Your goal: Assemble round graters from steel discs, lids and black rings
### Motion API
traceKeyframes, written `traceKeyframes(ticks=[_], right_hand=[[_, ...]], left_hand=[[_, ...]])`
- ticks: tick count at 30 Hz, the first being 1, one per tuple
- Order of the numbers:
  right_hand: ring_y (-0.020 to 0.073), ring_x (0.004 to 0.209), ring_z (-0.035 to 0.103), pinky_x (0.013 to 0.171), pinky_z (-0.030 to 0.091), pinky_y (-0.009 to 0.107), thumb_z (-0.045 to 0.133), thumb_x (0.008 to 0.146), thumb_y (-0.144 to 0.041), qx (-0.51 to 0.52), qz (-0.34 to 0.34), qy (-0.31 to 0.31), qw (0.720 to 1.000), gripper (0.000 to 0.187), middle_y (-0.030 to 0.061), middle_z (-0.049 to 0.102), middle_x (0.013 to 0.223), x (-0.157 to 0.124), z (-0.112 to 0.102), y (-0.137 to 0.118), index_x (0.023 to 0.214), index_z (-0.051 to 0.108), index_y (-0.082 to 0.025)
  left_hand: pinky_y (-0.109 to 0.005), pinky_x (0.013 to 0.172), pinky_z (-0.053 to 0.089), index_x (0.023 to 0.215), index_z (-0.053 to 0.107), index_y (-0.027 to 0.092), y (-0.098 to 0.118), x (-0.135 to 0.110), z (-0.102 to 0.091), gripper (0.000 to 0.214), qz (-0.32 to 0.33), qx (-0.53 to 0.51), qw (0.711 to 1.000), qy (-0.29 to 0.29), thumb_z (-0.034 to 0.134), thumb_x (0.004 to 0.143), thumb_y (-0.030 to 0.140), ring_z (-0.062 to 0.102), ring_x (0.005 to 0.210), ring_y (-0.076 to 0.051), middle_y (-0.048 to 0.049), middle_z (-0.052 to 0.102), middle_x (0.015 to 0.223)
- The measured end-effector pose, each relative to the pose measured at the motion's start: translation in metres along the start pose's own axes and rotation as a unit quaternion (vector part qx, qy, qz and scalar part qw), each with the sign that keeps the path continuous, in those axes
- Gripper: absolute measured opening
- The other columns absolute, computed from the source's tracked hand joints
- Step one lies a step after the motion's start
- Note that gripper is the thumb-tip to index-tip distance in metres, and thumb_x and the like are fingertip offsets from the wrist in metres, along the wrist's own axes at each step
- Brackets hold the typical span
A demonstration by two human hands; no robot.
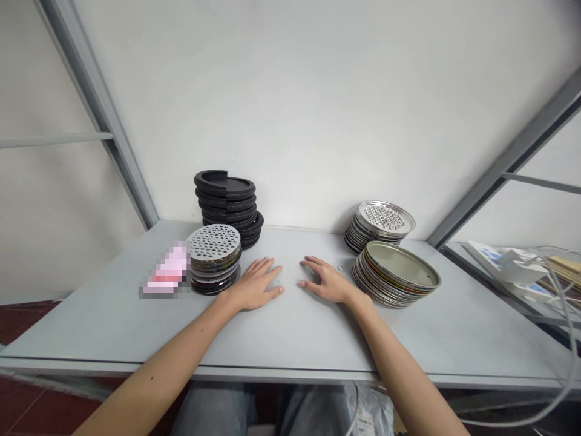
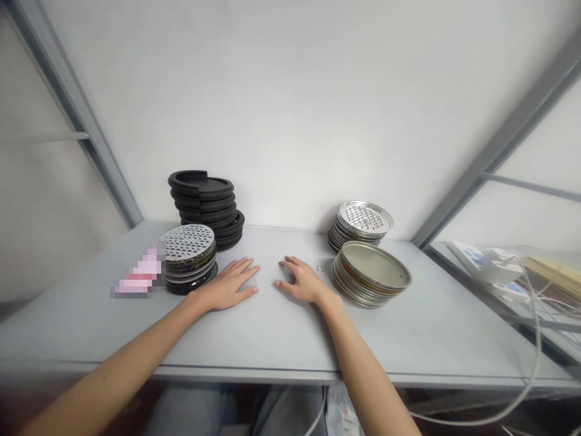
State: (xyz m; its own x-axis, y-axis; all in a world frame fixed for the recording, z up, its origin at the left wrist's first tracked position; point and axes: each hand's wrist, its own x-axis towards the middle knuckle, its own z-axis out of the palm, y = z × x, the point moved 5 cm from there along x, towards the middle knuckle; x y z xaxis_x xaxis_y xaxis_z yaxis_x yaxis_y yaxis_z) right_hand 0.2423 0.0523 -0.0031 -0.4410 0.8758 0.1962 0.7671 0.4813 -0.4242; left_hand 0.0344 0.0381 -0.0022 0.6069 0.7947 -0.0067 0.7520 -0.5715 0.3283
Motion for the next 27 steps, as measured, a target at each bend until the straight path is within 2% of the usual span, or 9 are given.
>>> traceKeyframes(ticks=[7, 12, 18, 27], right_hand=[[0.0298, 0.134, 0.037, 0.111, 0.030, 0.047, 0.055, 0.079, -0.060, -0.002, -0.002, -0.003, 1.000, 0.070, 0.0160, 0.042, 0.143, 0.0003, 0.0008, 0.0006, 0.134, 0.050, -0.016], [0.0299, 0.134, 0.036, 0.111, 0.030, 0.046, 0.055, 0.079, -0.060, -0.006, -0.002, -0.007, 1.000, 0.071, 0.0167, 0.042, 0.143, 0.0004, 0.0011, 0.0015, 0.134, 0.050, -0.015], [0.0298, 0.135, 0.036, 0.111, 0.030, 0.047, 0.054, 0.080, -0.060, -0.011, -0.005, -0.010, 1.000, 0.071, 0.0168, 0.041, 0.144, 0.0001, 0.0008, 0.0013, 0.134, 0.049, -0.015], [0.0302, 0.135, 0.035, 0.111, 0.029, 0.046, 0.054, 0.081, -0.058, -0.016, -0.003, -0.014, 1.000, 0.070, 0.0174, 0.040, 0.144, 0.0001, 0.0022, 0.0032, 0.135, 0.048, -0.014]], left_hand=[[-0.040, 0.115, 0.010, 0.145, 0.029, 0.023, -0.0007, 0.0005, 0.0007, 0.065, 0.001, 0.000, 1.000, 0.001, 0.034, 0.092, 0.059, 0.010, 0.144, -0.025, -0.0083, 0.014, 0.156], [-0.039, 0.115, 0.009, 0.146, 0.029, 0.019, -0.0008, 0.0003, 0.0011, 0.066, -0.002, 0.006, 1.000, -0.006, 0.033, 0.092, 0.059, 0.010, 0.144, -0.027, -0.0121, 0.015, 0.156], [-0.038, 0.115, 0.009, 0.145, 0.028, 0.022, -0.0015, 0.0002, 0.0013, 0.065, 0.006, 0.008, 1.000, 0.001, 0.032, 0.092, 0.059, 0.010, 0.144, -0.025, -0.0080, 0.015, 0.156], [-0.039, 0.115, 0.008, 0.146, 0.028, 0.020, 0.0007, 0.0000, -0.0003, 0.067, -0.004, 0.010, 1.000, -0.012, 0.033, 0.092, 0.059, 0.009, 0.144, -0.026, -0.0114, 0.014, 0.156]])
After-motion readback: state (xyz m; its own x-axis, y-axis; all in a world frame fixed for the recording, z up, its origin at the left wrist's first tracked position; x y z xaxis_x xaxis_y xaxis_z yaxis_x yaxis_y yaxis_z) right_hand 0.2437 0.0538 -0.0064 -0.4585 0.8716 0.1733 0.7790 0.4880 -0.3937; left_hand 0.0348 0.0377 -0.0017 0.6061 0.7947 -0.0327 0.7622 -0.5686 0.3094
